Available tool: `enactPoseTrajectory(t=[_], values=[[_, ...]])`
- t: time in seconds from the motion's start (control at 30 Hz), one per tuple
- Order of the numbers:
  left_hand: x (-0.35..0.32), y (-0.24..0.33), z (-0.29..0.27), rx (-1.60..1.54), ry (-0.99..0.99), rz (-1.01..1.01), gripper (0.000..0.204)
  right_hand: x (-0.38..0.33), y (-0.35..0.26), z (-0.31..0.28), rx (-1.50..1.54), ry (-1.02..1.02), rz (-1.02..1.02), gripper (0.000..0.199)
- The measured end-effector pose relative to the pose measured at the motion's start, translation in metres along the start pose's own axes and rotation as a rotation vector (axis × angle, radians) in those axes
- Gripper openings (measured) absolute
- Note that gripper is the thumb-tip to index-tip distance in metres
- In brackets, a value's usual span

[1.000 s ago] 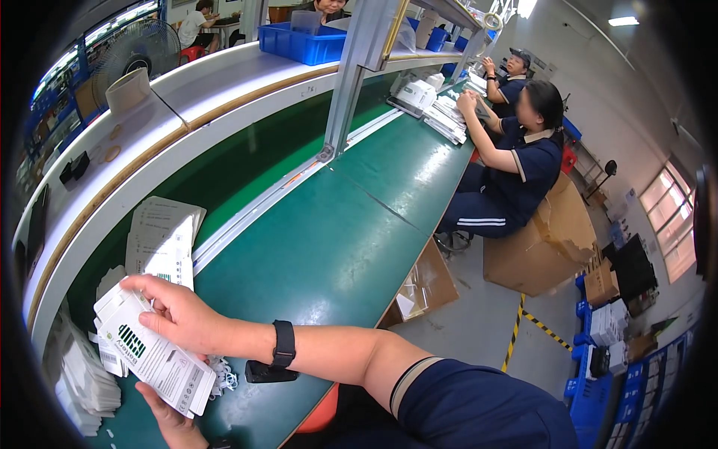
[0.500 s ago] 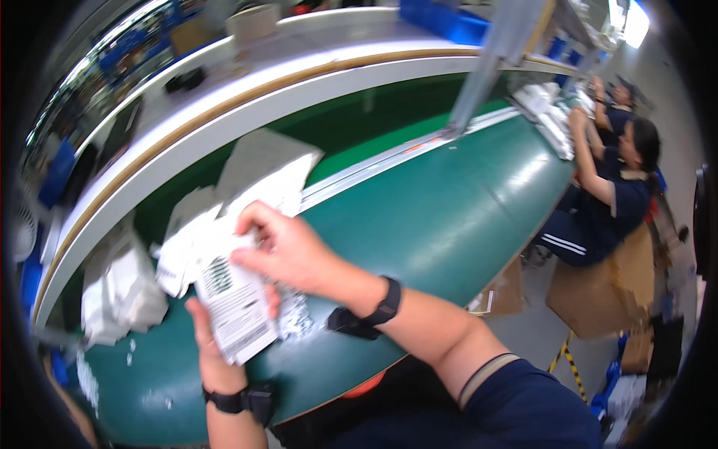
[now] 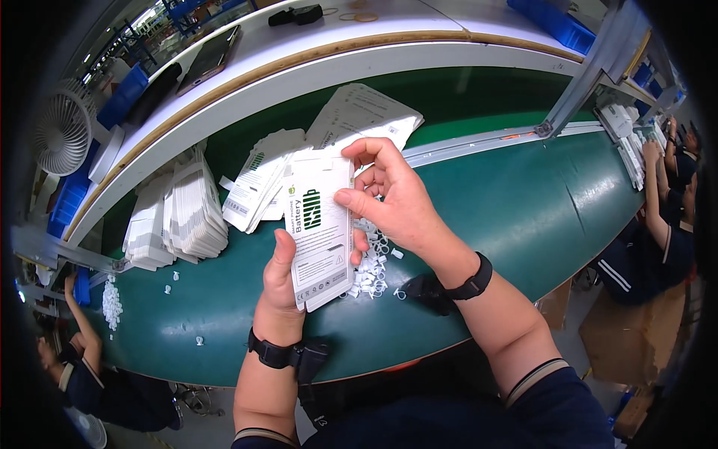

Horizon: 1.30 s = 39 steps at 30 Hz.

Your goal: Sorting and packaging plastic accessories and battery information cards on an electronics production assembly line.

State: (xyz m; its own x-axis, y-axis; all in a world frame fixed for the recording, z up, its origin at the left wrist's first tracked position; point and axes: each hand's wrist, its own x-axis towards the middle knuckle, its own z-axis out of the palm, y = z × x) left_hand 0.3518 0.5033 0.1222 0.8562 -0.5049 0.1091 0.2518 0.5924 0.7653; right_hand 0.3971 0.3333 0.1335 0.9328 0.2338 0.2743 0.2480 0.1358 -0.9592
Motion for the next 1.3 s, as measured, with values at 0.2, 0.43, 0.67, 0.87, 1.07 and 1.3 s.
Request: enactPoseTrajectory(t=[0.2,0.43,0.67,0.87,1.07,1.3], values=[[0.001,0.0,-0.003,0.008,0.04,0.047,0.09,-0.003,-0.007,0.002,-0.21,-0.048,-0.094,0.036],[0.001,-0.001,-0.004,0.008,0.002,0.034,0.098,-0.001,-0.004,0.001,-0.238,-0.044,-0.148,0.032],[-0.006,-0.006,0.001,0.158,0.044,-0.07,0.101,-0.003,-0.005,-0.003,-0.054,-0.067,0.067,0.022],[-0.006,-0.003,0.004,0.119,0.07,-0.061,0.091,-0.004,-0.004,0.0,-0.13,-0.125,0.069,0.025],[-0.003,0.002,-0.001,0.086,0.063,-0.08,0.076,-0.003,-0.003,-0.002,-0.219,-0.109,-0.025,0.025],[-0.002,0.002,-0.003,0.113,0.066,0.041,0.073,-0.002,0.001,0.003,-0.048,0.034,0.035,0.025]])
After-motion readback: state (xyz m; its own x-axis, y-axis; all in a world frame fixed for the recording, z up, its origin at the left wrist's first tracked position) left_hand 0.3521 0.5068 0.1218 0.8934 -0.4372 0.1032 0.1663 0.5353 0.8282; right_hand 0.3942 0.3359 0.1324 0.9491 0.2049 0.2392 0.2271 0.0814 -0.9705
